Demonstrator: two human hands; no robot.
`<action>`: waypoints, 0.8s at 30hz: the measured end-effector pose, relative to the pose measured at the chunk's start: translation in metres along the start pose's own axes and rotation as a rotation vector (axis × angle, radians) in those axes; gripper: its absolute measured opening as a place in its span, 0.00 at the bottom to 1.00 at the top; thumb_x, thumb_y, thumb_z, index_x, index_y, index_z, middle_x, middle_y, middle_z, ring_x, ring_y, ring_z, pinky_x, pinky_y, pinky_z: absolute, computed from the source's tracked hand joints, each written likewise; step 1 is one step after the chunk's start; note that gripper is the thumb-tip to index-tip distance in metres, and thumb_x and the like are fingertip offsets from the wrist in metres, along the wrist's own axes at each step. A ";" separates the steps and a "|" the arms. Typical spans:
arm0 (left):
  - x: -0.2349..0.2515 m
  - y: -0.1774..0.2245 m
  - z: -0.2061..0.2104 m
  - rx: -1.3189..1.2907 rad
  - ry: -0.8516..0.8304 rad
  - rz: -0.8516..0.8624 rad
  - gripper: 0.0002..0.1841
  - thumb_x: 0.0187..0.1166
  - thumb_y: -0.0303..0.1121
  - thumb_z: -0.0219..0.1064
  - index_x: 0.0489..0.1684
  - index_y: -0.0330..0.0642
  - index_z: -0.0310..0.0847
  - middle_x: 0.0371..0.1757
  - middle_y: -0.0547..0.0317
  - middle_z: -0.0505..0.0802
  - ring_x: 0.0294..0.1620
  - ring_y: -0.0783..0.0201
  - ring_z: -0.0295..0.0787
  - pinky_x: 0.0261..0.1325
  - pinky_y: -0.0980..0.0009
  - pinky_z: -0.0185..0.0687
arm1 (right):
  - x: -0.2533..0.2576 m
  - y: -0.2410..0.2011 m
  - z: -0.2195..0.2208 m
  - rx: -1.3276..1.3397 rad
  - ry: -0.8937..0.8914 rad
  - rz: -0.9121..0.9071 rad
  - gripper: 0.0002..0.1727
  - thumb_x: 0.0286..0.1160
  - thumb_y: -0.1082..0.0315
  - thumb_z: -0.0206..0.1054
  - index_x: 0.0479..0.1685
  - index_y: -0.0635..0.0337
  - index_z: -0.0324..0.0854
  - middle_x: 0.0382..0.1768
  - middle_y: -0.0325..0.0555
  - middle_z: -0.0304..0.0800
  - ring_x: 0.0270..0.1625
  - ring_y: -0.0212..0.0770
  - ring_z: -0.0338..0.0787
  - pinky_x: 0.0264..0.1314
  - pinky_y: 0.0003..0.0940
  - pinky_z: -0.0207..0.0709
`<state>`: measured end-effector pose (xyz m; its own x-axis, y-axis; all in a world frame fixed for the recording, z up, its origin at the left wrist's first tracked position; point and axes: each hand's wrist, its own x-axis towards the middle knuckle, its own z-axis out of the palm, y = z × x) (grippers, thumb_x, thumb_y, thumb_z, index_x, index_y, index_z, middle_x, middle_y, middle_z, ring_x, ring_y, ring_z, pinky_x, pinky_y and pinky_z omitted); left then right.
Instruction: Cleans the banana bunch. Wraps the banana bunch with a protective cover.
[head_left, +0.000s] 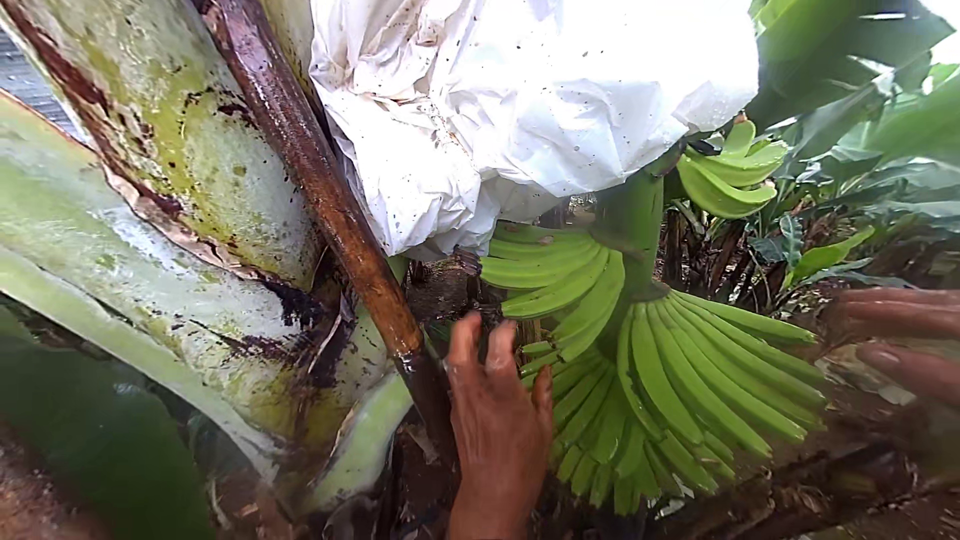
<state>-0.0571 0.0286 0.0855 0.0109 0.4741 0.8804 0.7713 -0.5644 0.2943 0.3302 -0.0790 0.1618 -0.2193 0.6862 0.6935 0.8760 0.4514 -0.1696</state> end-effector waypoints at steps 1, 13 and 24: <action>0.013 0.001 0.003 0.029 0.010 0.024 0.44 0.59 0.41 0.84 0.81 0.40 0.68 0.84 0.24 0.67 0.79 0.29 0.72 0.72 0.41 0.77 | 0.012 -0.007 0.001 -0.026 -0.018 -0.038 0.24 0.82 0.52 0.65 0.63 0.63 0.87 0.63 0.56 0.90 0.62 0.47 0.91 0.69 0.45 0.84; 0.062 -0.006 0.074 0.243 -0.333 -0.332 0.21 0.71 0.25 0.70 0.65 0.35 0.79 0.55 0.40 0.88 0.47 0.43 0.92 0.45 0.49 0.89 | 0.087 -0.048 0.016 -0.058 -0.152 -0.233 0.23 0.83 0.44 0.61 0.62 0.48 0.90 0.59 0.39 0.93 0.57 0.33 0.93 0.63 0.39 0.88; 0.068 0.009 0.056 0.299 -0.599 -0.501 0.50 0.72 0.37 0.69 0.96 0.38 0.38 0.48 0.45 0.94 0.51 0.46 0.94 0.53 0.49 0.87 | 0.264 -0.126 0.111 -0.331 -0.510 -0.354 0.31 0.77 0.31 0.60 0.61 0.45 0.87 0.44 0.42 0.93 0.49 0.48 0.93 0.51 0.60 0.84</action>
<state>-0.0135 0.0934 0.1276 -0.1069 0.9480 0.2999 0.9105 -0.0278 0.4126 0.1139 0.1086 0.2881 -0.6186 0.7486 0.2388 0.7817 0.5555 0.2835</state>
